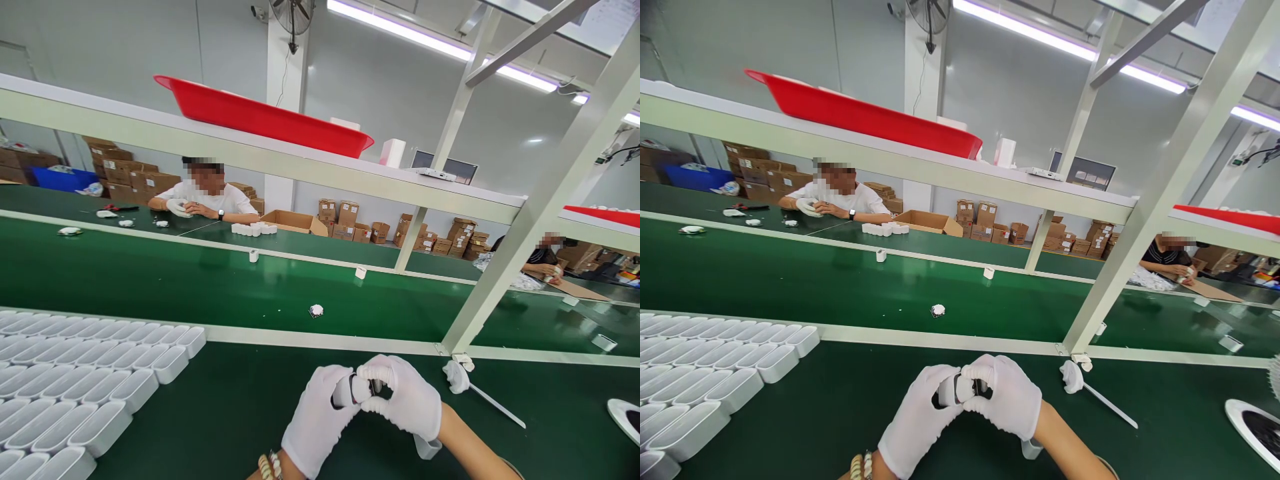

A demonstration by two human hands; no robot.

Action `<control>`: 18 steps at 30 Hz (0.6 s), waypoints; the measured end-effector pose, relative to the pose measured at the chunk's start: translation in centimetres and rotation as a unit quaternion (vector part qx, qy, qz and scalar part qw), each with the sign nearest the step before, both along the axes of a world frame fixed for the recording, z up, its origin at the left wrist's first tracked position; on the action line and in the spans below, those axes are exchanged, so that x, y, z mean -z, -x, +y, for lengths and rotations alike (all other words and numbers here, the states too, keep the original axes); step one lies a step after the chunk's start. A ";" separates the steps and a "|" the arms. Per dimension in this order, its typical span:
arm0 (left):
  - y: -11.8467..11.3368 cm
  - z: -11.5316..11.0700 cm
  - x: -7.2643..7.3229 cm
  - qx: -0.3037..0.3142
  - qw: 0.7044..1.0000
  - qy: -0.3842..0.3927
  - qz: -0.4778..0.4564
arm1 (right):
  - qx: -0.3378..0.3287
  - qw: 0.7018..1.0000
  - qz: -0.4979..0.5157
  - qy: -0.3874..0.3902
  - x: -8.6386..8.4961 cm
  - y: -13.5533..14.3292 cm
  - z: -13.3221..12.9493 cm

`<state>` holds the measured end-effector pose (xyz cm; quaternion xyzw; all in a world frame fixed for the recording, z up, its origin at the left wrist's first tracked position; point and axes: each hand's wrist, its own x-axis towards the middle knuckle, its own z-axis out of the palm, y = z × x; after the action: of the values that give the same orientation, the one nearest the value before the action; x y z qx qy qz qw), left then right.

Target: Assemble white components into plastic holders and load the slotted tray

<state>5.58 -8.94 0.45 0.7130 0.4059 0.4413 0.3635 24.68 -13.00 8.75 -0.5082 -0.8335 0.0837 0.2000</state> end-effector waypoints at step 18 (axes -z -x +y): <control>-0.5 -0.4 -0.5 0.024 0.998 0.055 0.002 | -0.078 0.995 0.036 -0.054 1.8 -0.4 0.9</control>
<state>6.06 -9.35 0.98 0.7023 0.4131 0.4083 0.4116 25.08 -12.06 6.98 -0.4266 -0.8663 0.0721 0.2497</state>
